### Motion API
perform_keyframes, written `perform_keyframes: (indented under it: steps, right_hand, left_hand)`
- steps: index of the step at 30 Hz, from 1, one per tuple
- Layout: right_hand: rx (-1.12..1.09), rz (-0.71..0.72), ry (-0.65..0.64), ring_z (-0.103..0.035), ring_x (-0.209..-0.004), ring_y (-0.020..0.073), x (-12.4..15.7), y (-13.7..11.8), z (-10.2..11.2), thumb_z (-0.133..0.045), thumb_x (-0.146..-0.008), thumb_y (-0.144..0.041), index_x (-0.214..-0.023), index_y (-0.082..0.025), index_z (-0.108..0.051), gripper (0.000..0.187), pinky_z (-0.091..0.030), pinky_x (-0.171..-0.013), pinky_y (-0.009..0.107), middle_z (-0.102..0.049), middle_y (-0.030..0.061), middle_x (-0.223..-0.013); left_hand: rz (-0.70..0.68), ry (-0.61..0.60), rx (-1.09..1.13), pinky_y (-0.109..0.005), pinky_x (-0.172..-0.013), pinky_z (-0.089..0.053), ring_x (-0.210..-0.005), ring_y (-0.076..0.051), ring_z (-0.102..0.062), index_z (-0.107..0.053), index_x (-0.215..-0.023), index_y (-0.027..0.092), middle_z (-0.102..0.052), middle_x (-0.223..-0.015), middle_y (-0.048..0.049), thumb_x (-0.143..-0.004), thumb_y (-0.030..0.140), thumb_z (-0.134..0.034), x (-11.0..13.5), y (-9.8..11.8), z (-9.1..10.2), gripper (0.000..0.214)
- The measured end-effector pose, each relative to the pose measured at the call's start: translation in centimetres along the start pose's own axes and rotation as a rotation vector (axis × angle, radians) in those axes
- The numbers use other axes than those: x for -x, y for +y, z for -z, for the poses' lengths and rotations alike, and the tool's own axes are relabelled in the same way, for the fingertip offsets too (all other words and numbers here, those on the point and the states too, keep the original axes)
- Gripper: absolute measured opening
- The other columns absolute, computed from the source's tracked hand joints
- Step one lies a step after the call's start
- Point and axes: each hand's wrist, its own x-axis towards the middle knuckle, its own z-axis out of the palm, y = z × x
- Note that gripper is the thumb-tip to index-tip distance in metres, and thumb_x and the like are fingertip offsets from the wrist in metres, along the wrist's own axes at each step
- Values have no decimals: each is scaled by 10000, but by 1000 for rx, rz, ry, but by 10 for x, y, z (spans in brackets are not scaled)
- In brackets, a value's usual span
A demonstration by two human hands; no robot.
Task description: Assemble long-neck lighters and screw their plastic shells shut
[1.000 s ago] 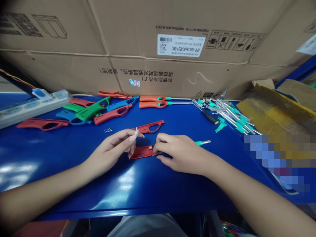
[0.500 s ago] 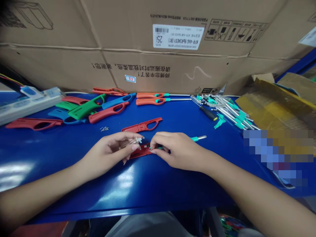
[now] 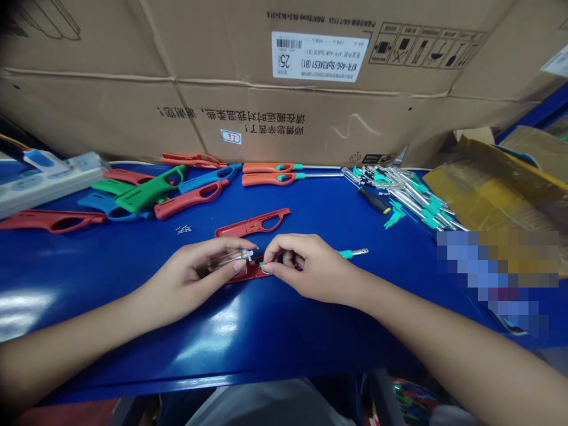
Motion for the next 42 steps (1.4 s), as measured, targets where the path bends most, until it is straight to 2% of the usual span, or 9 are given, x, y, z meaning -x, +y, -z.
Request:
perform_keyframes:
  steps: [2,5,10,17,25,33,42]
  right_hand:
    - [-40,17,45,-426,-530,73,-1,1,-2,-673,-928,-279,-883,-199,-693,94,-329,-488,220,-560,-51,-653]
    - [-56,129,105,-444,-547,68,-2,5,-6,-687,-912,-230,-877,-183,-712,64,-348,-503,222,-630,-16,-745]
    - [-49,265,102,-447,-555,62,-4,12,-9,-688,-926,-205,-903,-183,-739,60,-358,-514,223,-674,7,-815]
    - [-78,178,110,-461,-549,62,-4,10,-7,-664,-928,-230,-909,-166,-735,97,-364,-500,213,-661,12,-792]
    - [-98,106,92,-464,-559,65,-5,9,-5,-659,-910,-227,-884,-152,-722,102,-351,-494,213,-632,3,-754]
    - [-98,122,83,-473,-567,60,-5,10,-5,-661,-912,-210,-876,-138,-721,100,-356,-495,203,-638,7,-761]
    - [-102,136,88,-469,-565,53,-6,10,-5,-664,-914,-206,-883,-137,-722,95,-358,-494,200,-642,4,-777]
  left_hand:
    - [1,-4,-22,-250,-661,-528,-775,-159,-698,-676,-1245,236,-774,-1026,-24,-970,388,-625,0,0,0,318]
    - [-26,-1,-64,-257,-708,-545,-836,-173,-721,-676,-1256,229,-780,-1049,-29,-962,379,-639,-1,-1,0,332]
    - [-83,5,-85,-227,-744,-550,-865,-153,-730,-711,-1196,221,-788,-1043,-14,-968,350,-647,-2,-2,0,270]
    - [-167,-29,-149,-189,-708,-544,-859,-124,-727,-721,-1192,240,-780,-1074,8,-965,262,-649,1,-2,0,239]
    - [-188,-8,-116,-159,-698,-536,-808,-95,-716,-717,-1204,238,-790,-1051,23,-983,245,-634,-2,-1,0,236]
    - [-208,14,-142,-138,-645,-524,-757,-82,-700,-727,-1190,217,-796,-1030,15,-970,236,-652,-2,-2,0,234]
    - [-231,6,-145,-157,-677,-536,-781,-92,-709,-732,-1222,211,-795,-1046,-8,-969,223,-658,-2,-5,0,264]
